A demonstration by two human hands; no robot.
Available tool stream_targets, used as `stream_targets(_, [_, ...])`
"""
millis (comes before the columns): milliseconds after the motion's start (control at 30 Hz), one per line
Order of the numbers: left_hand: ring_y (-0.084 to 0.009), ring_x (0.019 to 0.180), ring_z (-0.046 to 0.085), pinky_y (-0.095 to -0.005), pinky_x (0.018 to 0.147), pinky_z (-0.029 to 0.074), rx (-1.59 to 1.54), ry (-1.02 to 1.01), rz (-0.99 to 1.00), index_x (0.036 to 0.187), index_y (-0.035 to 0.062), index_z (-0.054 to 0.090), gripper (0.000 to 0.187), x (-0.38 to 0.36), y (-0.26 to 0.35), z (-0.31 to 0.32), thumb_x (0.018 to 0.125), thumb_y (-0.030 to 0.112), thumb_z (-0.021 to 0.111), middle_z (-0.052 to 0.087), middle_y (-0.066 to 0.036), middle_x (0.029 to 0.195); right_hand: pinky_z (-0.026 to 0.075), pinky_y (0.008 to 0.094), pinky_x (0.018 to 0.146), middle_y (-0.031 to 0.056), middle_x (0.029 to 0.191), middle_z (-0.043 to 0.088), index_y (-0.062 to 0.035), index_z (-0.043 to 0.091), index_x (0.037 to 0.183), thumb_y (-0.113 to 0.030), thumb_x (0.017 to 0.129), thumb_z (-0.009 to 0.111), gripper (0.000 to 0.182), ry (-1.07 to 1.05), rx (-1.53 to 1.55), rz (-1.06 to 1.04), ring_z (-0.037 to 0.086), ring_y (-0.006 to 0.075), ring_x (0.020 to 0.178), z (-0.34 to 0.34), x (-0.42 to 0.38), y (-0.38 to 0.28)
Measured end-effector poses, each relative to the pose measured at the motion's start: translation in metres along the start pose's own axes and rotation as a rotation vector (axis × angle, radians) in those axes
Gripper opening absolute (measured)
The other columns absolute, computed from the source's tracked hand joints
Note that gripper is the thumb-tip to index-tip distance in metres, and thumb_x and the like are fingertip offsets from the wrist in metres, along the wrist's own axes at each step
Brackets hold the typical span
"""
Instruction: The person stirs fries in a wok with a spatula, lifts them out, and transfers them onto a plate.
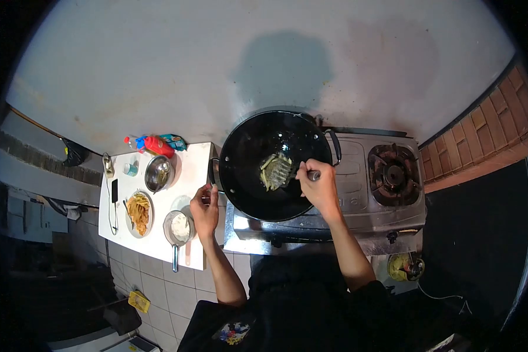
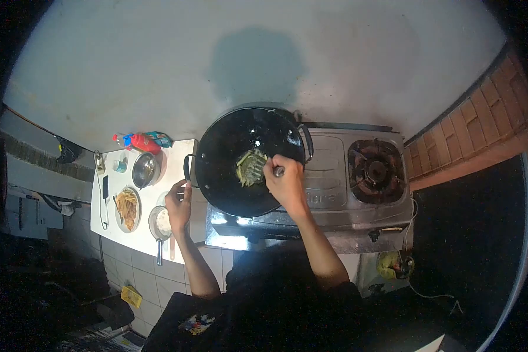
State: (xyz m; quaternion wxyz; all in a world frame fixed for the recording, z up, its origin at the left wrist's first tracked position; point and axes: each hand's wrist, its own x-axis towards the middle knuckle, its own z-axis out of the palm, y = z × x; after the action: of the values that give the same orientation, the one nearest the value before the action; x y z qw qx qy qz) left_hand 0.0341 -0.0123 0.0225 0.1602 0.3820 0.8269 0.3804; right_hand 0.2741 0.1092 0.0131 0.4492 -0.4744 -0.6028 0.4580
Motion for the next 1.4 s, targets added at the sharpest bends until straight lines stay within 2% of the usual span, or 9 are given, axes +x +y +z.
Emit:
stream_targets(67, [-0.0203,0.07,0.063,-0.0323,0.065,0.049,0.002,-0.008,-0.019,0.109,-0.0064,0.063,0.038,0.0,0.0,0.0,0.091,0.027,0.062,0.067,-0.017,0.08,0.039,0.0295,0.038,0.0102,0.048,0.051,0.0031,0.051,0.063,-0.006,0.086,0.059,0.026,-0.017,-0.054,-0.169,0.053,0.0128,0.04,0.003,0.0,0.013])
stream_targets(233, [-0.0218,0.072,0.064,-0.0331,0.065,0.049,0.007,-0.013,-0.003,0.11,-0.0059,0.063,0.039,0.0,-0.002,0.0,0.091,0.028,0.061,0.067,-0.018,0.081,0.041,0.0305,0.038,0.0106,0.047,0.052,0.004,0.051,0.062,-0.006,0.087,0.059,0.028,0.043,0.005,0.073,0.057,0.0155,0.041,-0.003,0.002,-0.01])
stream_targets(467, [-0.0226,0.072,0.064,-0.0338,0.066,0.049,0.031,-0.005,0.008,0.11,-0.0059,0.063,0.038,0.0,-0.001,0.0,0.091,0.028,0.061,0.067,-0.02,0.081,0.041,0.0307,0.038,0.0117,0.048,0.054,0.0044,0.054,0.065,-0.006,0.087,0.06,0.025,-0.114,-0.001,0.001,0.058,0.0167,0.04,0.002,-0.001,-0.007])
stream_targets(533, [-0.011,0.056,0.049,-0.0271,0.053,0.041,-0.057,0.059,0.065,0.104,-0.0084,0.062,0.036,0.001,-0.008,0.005,0.09,0.024,0.065,0.057,-0.007,0.063,0.039,0.0307,0.038,0.0118,0.048,0.054,0.0041,0.054,0.064,-0.006,0.087,0.06,0.026,-0.11,0.004,-0.02,0.057,0.0164,0.04,-0.004,0.002,-0.006])
stream_targets(667, [-0.0109,0.057,0.05,-0.0274,0.053,0.041,-0.045,0.046,0.064,0.104,-0.008,0.063,0.036,0.002,-0.009,0.003,0.09,0.025,0.065,0.058,-0.008,0.063,0.035,0.0307,0.039,0.0103,0.047,0.05,0.0031,0.054,0.064,-0.008,0.086,0.064,0.026,-0.031,0.012,0.011,0.05,0.011,0.039,-0.015,0.004,-0.028])
stream_targets(733, [-0.0106,0.057,0.049,-0.0274,0.053,0.04,-0.051,0.05,0.059,0.102,-0.0077,0.063,0.036,0.001,-0.008,0.003,0.09,0.026,0.065,0.056,-0.007,0.062,0.034,0.0313,0.041,0.0106,0.047,0.048,0.0032,0.054,0.064,-0.007,0.085,0.065,0.026,0.048,-0.112,-0.196,0.043,0.0085,0.041,-0.023,0.01,-0.033])
stream_targets(967, [-0.0104,0.057,0.045,-0.0268,0.052,0.038,-0.043,0.031,0.023,0.1,-0.0074,0.064,0.035,0.003,-0.008,0.002,0.09,0.026,0.064,0.053,-0.005,0.061,0.034,0.0344,0.046,0.0196,0.056,0.044,0.0048,0.05,0.069,-0.003,0.085,0.062,0.022,0.03,-0.278,-0.348,0.039,0.0336,0.048,-0.023,0.01,-0.046])
stream_targets(1067, [-0.0104,0.057,0.044,-0.0267,0.053,0.038,-0.025,0.02,0.002,0.1,-0.0079,0.064,0.034,0.002,-0.004,0.0,0.09,0.025,0.064,0.053,-0.005,0.061,0.035,0.035,0.047,0.0204,0.057,0.044,0.0054,0.049,0.069,-0.002,0.085,0.062,0.022,-0.029,-0.237,-0.304,0.037,0.0351,0.049,-0.011,0.009,-0.039])
stream_targets(1400, [-0.0105,0.055,0.046,-0.0272,0.052,0.038,-0.029,0.029,0.038,0.101,-0.0085,0.064,0.032,0.004,-0.005,0.002,0.091,0.022,0.063,0.054,-0.005,0.06,0.035,0.033,0.047,0.0195,0.061,0.045,0.0055,0.049,0.073,-0.003,0.087,0.061,0.02,-0.167,-0.125,-0.316,0.036,0.0268,0.048,-0.008,0.002,-0.033])
